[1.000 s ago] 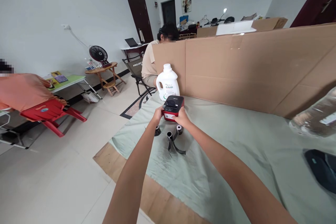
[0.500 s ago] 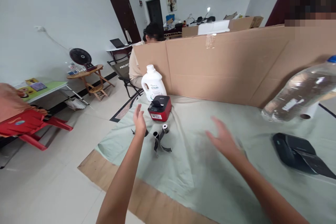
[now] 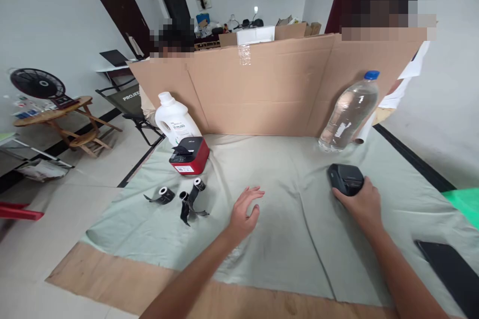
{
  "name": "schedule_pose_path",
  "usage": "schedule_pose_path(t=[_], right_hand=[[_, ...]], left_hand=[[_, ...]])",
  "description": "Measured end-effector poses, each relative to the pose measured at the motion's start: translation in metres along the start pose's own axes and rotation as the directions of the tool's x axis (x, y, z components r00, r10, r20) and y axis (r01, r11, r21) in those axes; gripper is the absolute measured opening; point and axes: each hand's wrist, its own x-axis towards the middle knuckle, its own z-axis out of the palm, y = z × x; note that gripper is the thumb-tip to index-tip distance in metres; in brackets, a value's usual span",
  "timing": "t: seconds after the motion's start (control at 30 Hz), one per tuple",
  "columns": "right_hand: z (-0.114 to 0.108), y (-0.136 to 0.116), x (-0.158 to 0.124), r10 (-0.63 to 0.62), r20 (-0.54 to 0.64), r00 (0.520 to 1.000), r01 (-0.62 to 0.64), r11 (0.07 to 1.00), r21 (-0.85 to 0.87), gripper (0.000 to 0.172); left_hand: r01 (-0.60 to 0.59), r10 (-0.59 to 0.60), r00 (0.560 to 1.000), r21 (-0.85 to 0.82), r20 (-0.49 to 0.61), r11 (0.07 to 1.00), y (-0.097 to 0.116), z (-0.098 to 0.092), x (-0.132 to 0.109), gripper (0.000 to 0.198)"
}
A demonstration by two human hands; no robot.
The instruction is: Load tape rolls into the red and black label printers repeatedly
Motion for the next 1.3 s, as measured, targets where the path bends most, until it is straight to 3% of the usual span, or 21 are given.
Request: schedule_pose_path(t=[0.1, 0.23, 0.37, 0.47, 0.63, 0.87, 1.0, 1.17, 1.3], right_hand=[[-0.001, -0.037, -0.015, 0.107, 0.0, 0.994, -0.107, 0.994, -0.021, 0.102], [0.008, -0.113, -0.058, 0.026, 0.09, 0.996, -0.041, 0.985, 0.166, 0.097], [0.025, -0.18, -0.105, -0.055, 0.18, 0.982, 0.011, 0.971, 0.237, 0.097], [0.031, -0.204, -0.131, -0.054, 0.211, 0.976, 0.009, 0.977, 0.211, 0.098], [0.025, -0.205, -0.166, -0.048, 0.173, 0.984, 0.022, 0.989, 0.148, 0.098], [0.02, -0.198, -0.197, -0.073, 0.209, 0.975, 0.044, 0.989, 0.141, 0.099], [0.017, -0.191, -0.191, -0.037, 0.245, 0.969, -0.004, 0.986, 0.164, 0.106], [0.01, -0.171, -0.163, -0.108, 0.376, 0.92, -0.057, 0.914, 0.401, 0.078], [0.015, -0.163, -0.149, -0.175, 0.439, 0.881, -0.119, 0.816, 0.565, 0.071]], left_hand=[[0.124, -0.124, 0.992, 0.01, 0.01, 0.992, -0.007, 0.011, -0.004, 0.034], [0.245, -0.25, 0.967, 0.096, 0.044, 0.965, -0.015, 0.013, -0.011, 0.037], [0.182, -0.204, 0.964, 0.137, 0.17, 0.974, -0.022, 0.009, -0.013, 0.055], [0.123, -0.155, 0.955, 0.139, 0.253, 0.983, -0.028, 0.007, -0.015, 0.064], [0.056, -0.119, 0.931, 0.188, 0.345, 0.981, -0.023, -0.002, -0.025, 0.067], [-0.038, -0.104, 0.896, 0.31, 0.431, 0.95, -0.007, -0.01, -0.039, 0.065], [-0.059, -0.095, 0.928, 0.396, 0.359, 0.917, -0.009, -0.003, -0.041, 0.057], [-0.082, -0.069, 0.944, 0.432, 0.322, 0.898, -0.01, 0.0, -0.043, 0.055], [-0.11, -0.036, 0.953, 0.452, 0.302, 0.885, -0.005, 0.002, -0.044, 0.058]])
